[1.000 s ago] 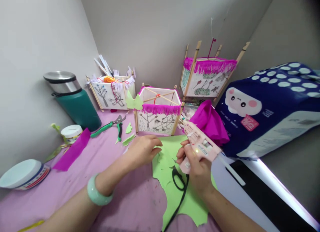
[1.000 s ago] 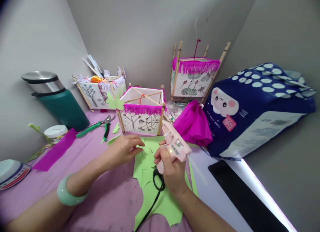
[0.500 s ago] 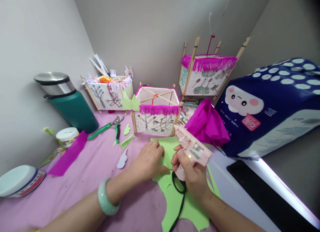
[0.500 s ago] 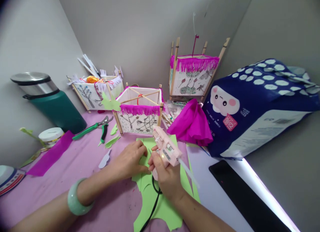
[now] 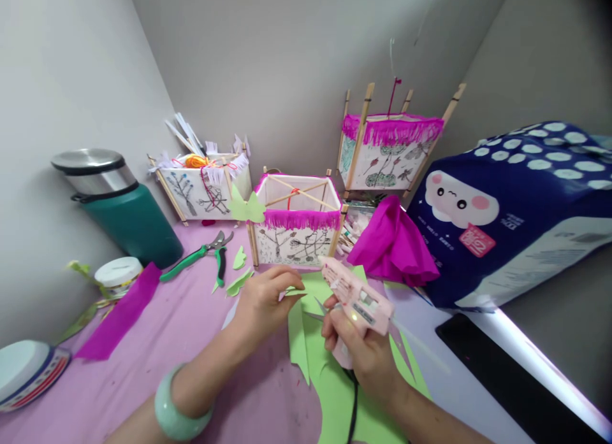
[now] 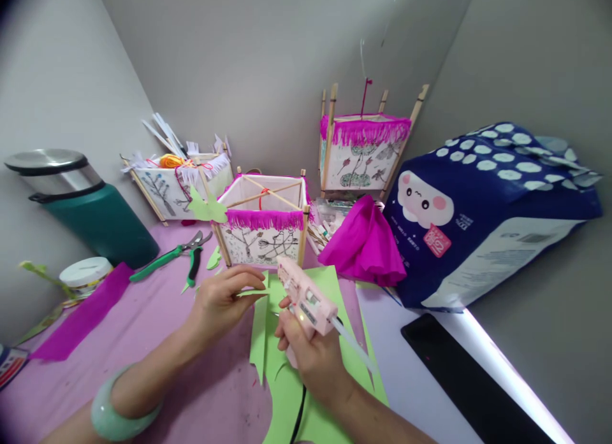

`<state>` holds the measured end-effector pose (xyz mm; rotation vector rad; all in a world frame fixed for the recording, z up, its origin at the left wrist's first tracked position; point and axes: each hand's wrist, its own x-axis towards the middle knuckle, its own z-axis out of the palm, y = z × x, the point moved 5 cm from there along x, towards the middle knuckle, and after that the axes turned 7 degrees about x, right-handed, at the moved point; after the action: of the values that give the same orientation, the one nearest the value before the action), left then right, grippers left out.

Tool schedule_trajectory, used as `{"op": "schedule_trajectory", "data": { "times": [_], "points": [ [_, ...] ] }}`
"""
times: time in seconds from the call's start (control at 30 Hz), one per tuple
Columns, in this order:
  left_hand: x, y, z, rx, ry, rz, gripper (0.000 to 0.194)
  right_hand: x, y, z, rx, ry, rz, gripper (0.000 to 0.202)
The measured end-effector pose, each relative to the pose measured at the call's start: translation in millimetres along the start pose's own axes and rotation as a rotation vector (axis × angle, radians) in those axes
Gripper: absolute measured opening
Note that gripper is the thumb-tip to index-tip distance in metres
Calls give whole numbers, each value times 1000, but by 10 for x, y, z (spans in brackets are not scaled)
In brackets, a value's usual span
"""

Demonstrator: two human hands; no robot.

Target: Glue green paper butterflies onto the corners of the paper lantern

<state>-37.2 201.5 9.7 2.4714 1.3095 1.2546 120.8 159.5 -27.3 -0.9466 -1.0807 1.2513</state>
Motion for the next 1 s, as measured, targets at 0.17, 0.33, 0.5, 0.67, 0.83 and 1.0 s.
{"op": "schedule_trajectory", "data": {
  "times": [0.17,0.33,0.5,0.67,0.83,1.0],
  "points": [
    [-68,173,-30,164,72,264,21,70,23,-44,-2,5,7,32],
    [-150,279,83,268,75,364,14,116,83,-54,-22,27,107,36],
    [-98,204,43,61,45,265,26,122,125,-60,37,49,118,32],
    [-21,156,-6,-169,-38,225,25,111,101,-47,28,8,116,28],
    [-25,184,-18,-168,-15,279,26,90,41,-27,-15,-11,109,28],
    [-119,229,13,-49,75,348,25,76,27,-49,-98,31,111,32]
  ]
}}
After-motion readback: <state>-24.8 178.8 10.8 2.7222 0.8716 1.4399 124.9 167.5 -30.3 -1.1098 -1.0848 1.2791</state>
